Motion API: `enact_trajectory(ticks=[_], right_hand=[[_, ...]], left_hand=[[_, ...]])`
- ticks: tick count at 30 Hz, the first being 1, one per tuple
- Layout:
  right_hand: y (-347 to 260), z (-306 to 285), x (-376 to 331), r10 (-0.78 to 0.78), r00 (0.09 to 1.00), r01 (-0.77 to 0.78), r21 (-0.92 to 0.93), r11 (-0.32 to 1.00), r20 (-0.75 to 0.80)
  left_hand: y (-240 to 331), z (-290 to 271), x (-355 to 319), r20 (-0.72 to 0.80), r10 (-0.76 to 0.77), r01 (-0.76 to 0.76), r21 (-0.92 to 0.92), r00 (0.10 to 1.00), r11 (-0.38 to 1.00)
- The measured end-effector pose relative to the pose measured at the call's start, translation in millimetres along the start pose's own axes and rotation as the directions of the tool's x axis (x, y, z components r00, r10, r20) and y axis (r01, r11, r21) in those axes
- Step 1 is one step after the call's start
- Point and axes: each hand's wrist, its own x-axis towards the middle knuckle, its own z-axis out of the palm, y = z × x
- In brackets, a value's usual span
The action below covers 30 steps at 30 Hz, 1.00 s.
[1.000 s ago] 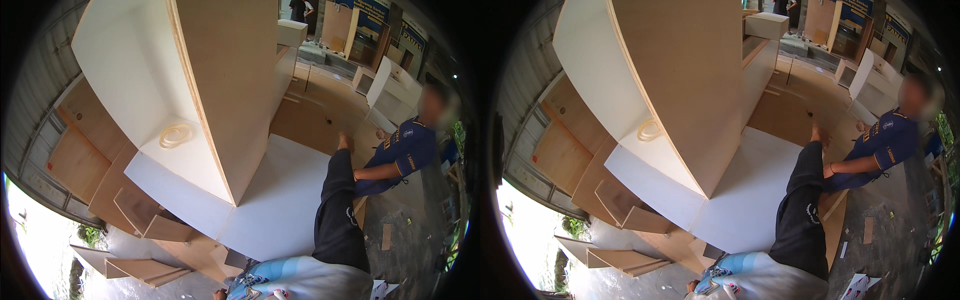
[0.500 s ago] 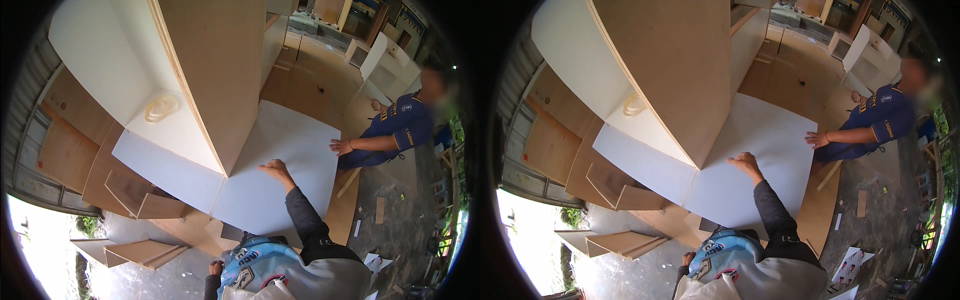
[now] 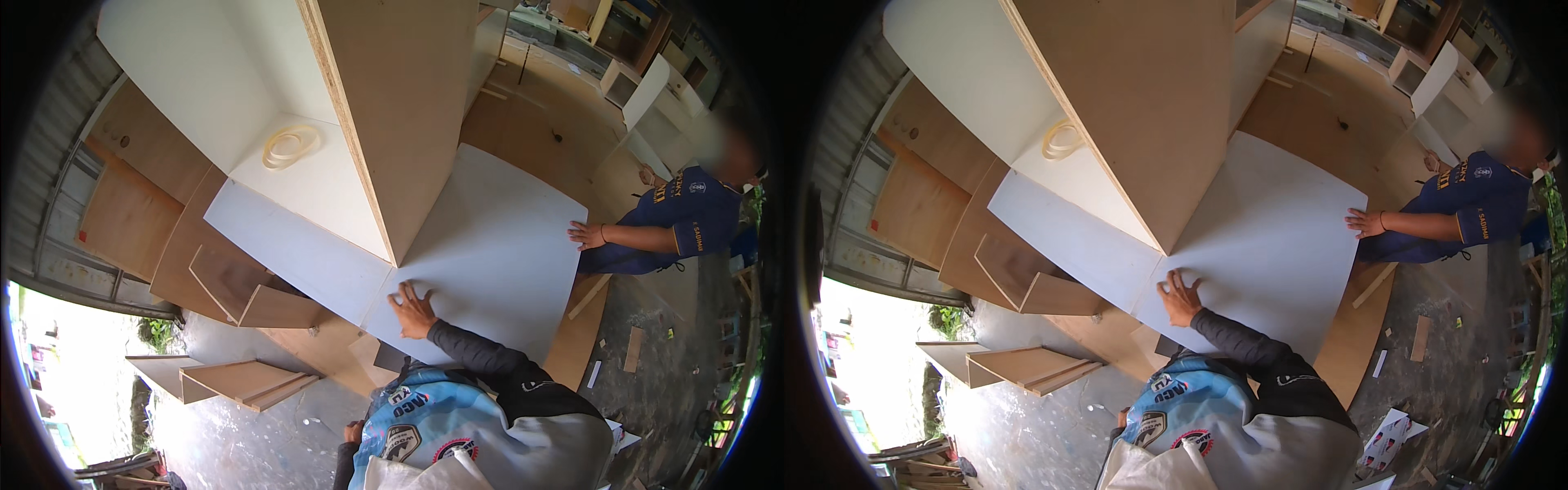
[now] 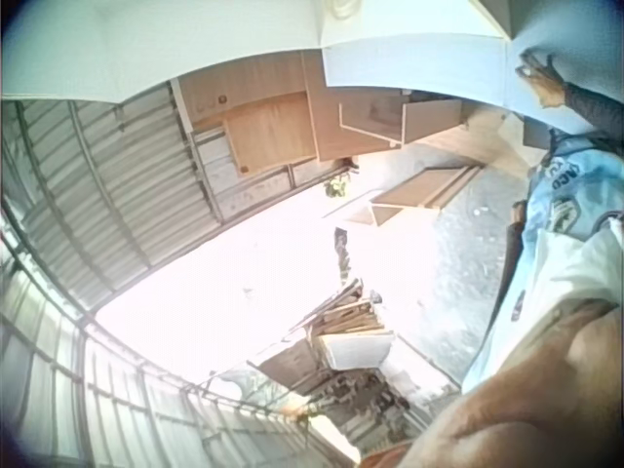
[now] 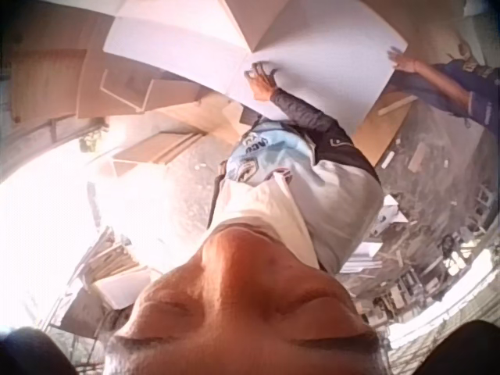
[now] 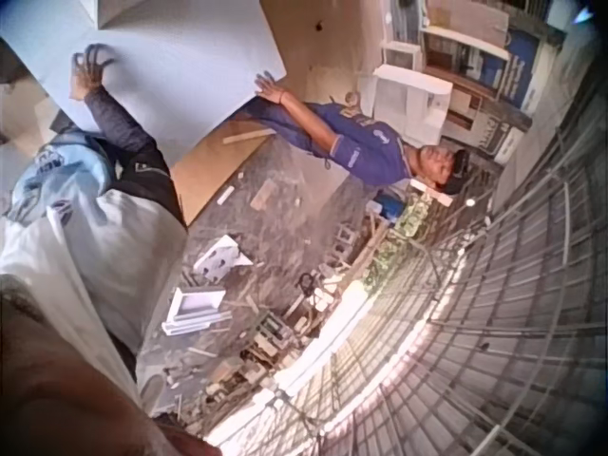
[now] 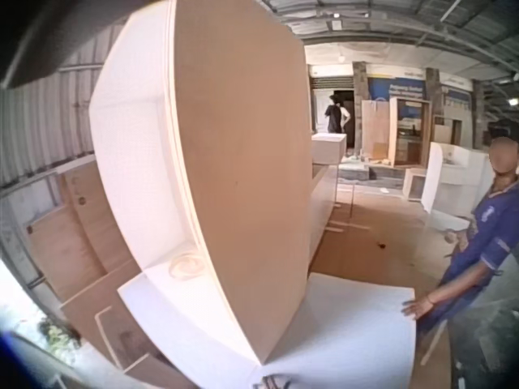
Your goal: The person uses a tape measure to take measurements of various wooden panels and a partially constructed cabinet by hand.
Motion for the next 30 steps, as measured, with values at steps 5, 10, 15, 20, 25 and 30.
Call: enact_trajectory(ticks=[5,10,15,20,25,30], right_hand=[[-71.0,0.5,54.6,-0.282,0.959,0.281,-0.099,0.955,-0.002],[-35.0,17.5,38.0,-0.255,0.966,0.252,-0.069,0.965,-0.038],[30.0,29.5,-50.8,-0.159,0.986,0.157,-0.041,0.987,-0.044],[70.4,-6.2,-41.6,0.143,0.989,-0.141,0.046,0.989,-0.039],[112.0,-42.0,1.0,0.315,0.949,-0.315,0.082,0.946,0.005],[102.3,-16.5,3.9,0.341,0.938,-0.339,0.04,0.94,-0.063]], left_hand=[[-12.1,-11.3,4.4,0.113,0.128,-0.136,0.068,0.985,0.988],[17.4,-27.8,9.0,-0.082,0.07,-0.071,-0.009,0.994,0.997],[50.4,-17.9,17.0,-0.111,-0.166,0.13,-0.277,0.98,0.952],[36.6,1.5,17.5,-0.172,-0.297,0.249,-0.252,0.939,0.935],[34.7,-6.0,11.2,-0.131,-0.157,0.123,-0.236,0.979,0.964],[39.6,-4.1,17.7,-0.16,-0.241,0.171,-0.358,0.957,0.918]])
